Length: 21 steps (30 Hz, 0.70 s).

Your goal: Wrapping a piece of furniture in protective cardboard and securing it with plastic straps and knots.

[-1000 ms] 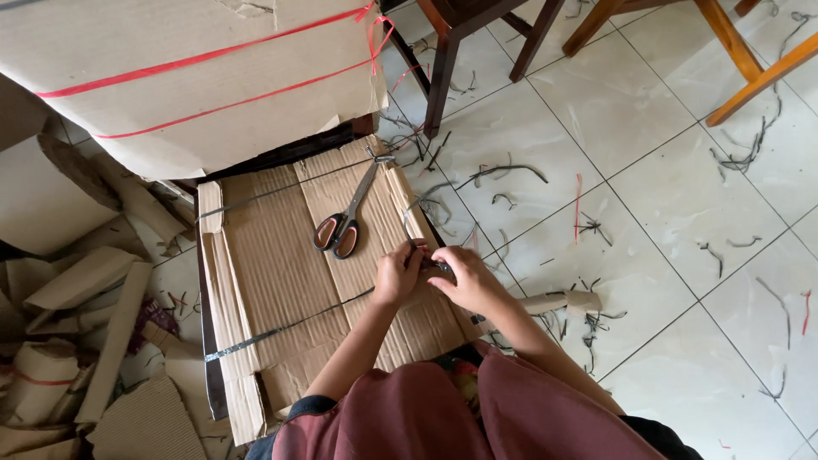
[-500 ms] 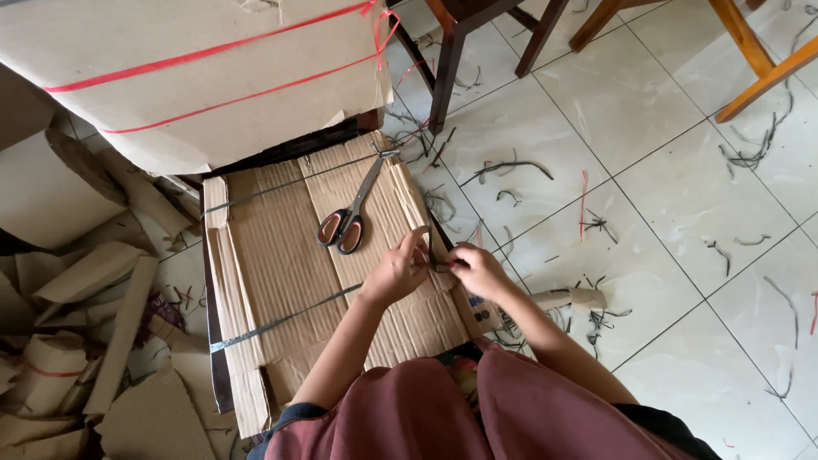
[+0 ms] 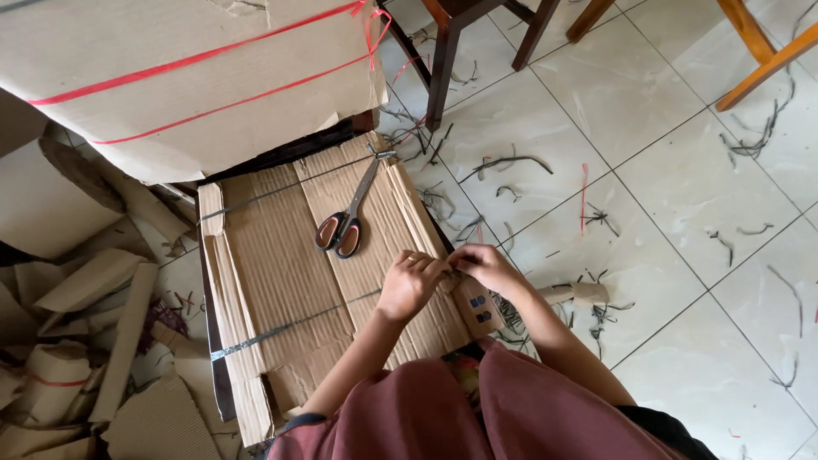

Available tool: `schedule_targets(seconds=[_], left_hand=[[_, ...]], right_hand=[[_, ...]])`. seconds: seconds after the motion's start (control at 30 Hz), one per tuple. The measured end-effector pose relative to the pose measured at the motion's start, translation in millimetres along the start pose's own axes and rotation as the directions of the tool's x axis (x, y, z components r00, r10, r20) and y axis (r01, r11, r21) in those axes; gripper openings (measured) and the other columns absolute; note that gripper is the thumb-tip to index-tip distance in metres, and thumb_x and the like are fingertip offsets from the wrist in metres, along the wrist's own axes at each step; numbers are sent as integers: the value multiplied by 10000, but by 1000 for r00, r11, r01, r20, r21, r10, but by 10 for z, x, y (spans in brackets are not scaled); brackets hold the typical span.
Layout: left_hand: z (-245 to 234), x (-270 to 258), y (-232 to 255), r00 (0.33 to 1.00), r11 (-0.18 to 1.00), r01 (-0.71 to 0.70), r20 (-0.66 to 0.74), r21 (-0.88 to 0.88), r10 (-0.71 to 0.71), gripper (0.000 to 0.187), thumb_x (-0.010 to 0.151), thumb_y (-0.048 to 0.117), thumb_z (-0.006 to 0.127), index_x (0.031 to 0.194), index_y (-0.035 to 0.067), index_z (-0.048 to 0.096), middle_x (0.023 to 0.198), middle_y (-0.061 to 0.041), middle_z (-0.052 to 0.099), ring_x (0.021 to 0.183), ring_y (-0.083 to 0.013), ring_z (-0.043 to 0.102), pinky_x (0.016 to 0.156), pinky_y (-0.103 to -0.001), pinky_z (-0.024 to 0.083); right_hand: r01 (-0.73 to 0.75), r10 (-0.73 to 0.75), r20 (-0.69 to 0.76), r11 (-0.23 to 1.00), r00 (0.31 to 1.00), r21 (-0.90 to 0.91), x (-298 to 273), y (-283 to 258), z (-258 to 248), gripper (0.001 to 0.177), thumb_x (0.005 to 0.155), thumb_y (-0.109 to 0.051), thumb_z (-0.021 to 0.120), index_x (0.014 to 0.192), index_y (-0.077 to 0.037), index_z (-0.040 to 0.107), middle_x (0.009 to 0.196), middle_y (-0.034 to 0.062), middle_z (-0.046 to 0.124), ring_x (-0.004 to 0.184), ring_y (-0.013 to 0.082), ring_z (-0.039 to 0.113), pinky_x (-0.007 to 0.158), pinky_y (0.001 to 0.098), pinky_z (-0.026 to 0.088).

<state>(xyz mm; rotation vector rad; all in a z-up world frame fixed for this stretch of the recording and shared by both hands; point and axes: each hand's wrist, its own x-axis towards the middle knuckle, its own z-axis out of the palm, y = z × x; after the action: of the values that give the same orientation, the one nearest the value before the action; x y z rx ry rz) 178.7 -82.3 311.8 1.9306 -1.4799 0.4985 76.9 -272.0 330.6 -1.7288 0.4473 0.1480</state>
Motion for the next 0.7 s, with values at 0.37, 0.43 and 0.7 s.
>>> schedule_targets(seconds=[0.37, 0.43, 0.7], left_hand=[[-691, -93, 229, 663, 764, 606, 669, -220, -334, 164, 1003, 240, 614, 872, 174, 687, 766, -51, 753, 785, -316, 745, 770, -437, 562], [-680, -160, 231, 570, 692, 690, 749, -214, -337, 178, 1015, 221, 581, 872, 178, 678, 780, -69, 750, 796, -341, 739, 775, -451, 566], [-640, -133, 261, 655, 769, 554, 737, -318, -167, 170, 984, 159, 598, 821, 174, 647, 679, -69, 703, 739, -308, 733, 737, -414, 576]], right_hand=[[244, -356, -230, 882, 906, -404, 94, 237, -54, 79, 779, -120, 868, 822, -119, 802, 760, 66, 701, 756, 234, 711, 689, 320, 572], [250, -377, -242, 869, 894, -428, 160, 342, -18, 81, 778, -132, 869, 819, -131, 799, 761, 53, 699, 755, 232, 708, 690, 328, 570], [170, -363, -489, 903, 793, -395, 237, 296, 178, 99, 699, -123, 880, 755, -153, 804, 686, 80, 699, 685, 283, 716, 628, 355, 581]])
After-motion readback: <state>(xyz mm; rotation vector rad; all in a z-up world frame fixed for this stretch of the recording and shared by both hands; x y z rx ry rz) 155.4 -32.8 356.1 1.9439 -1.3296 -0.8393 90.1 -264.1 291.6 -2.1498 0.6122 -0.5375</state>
